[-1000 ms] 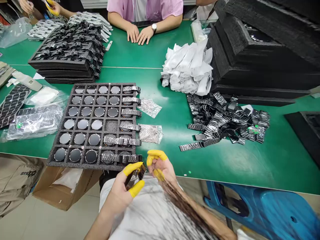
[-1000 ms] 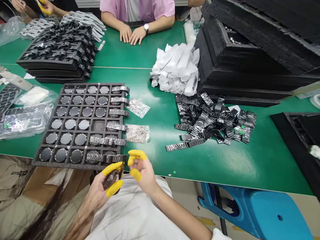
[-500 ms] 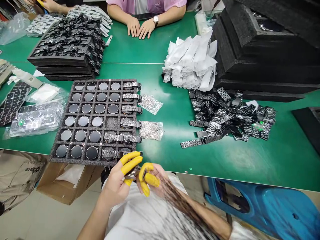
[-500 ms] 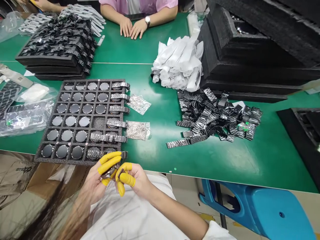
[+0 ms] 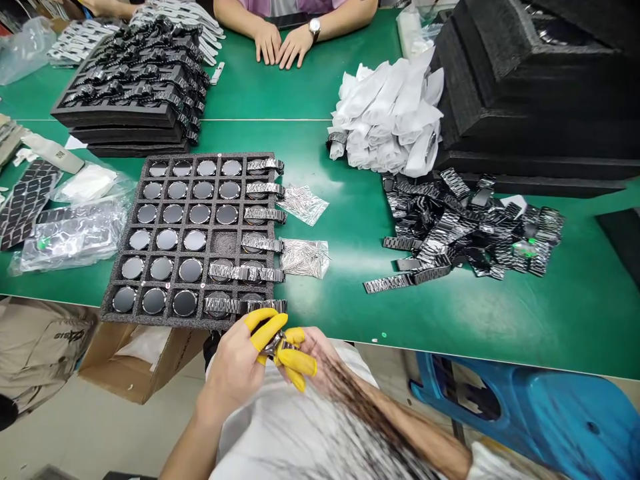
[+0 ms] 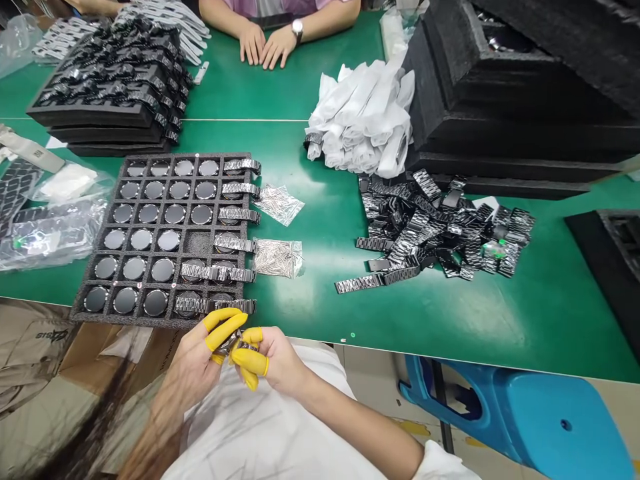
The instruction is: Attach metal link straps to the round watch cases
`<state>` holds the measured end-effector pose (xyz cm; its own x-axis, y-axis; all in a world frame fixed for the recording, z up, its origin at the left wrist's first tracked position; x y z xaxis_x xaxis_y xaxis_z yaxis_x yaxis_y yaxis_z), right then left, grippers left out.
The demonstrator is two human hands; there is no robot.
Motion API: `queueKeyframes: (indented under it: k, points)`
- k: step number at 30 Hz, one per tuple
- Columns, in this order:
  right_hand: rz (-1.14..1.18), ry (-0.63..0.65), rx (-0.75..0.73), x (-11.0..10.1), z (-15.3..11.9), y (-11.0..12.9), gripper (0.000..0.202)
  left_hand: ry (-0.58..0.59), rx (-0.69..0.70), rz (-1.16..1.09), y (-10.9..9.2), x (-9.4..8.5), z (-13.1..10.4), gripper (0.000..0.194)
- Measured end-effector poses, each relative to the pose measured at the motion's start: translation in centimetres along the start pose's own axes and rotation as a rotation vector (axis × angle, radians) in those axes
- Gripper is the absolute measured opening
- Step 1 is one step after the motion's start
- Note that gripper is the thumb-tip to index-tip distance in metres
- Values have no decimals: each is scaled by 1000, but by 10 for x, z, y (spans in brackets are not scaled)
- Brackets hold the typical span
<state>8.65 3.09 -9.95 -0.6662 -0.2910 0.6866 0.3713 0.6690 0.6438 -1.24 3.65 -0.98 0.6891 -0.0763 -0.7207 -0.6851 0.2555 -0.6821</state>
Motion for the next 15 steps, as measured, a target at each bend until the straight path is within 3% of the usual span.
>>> queueKeyframes:
  k: [6,12,15]
  points:
    - [-51,-38,14,-4,1,0,52,16,-20,23,5,5,-3,70]
    - [-37,-97,-14,-5,3,-2,52,-60,-8,96,0,6,-4,65]
    - [-33,-124,-31,-8,3,-3,51,1,10,-22,-6,9,-4,60]
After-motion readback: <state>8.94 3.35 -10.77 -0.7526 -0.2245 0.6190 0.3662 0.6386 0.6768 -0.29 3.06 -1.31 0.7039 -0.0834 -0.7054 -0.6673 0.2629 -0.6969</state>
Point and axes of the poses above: each hand's wrist, its own z-axis towards the middle knuckle, its own x-axis out of the palm, y = z × x, the point moved 9 cm from there along z, towards the middle knuckle, and after that the axes turned 3 degrees about -x, right-handed, at the moved point
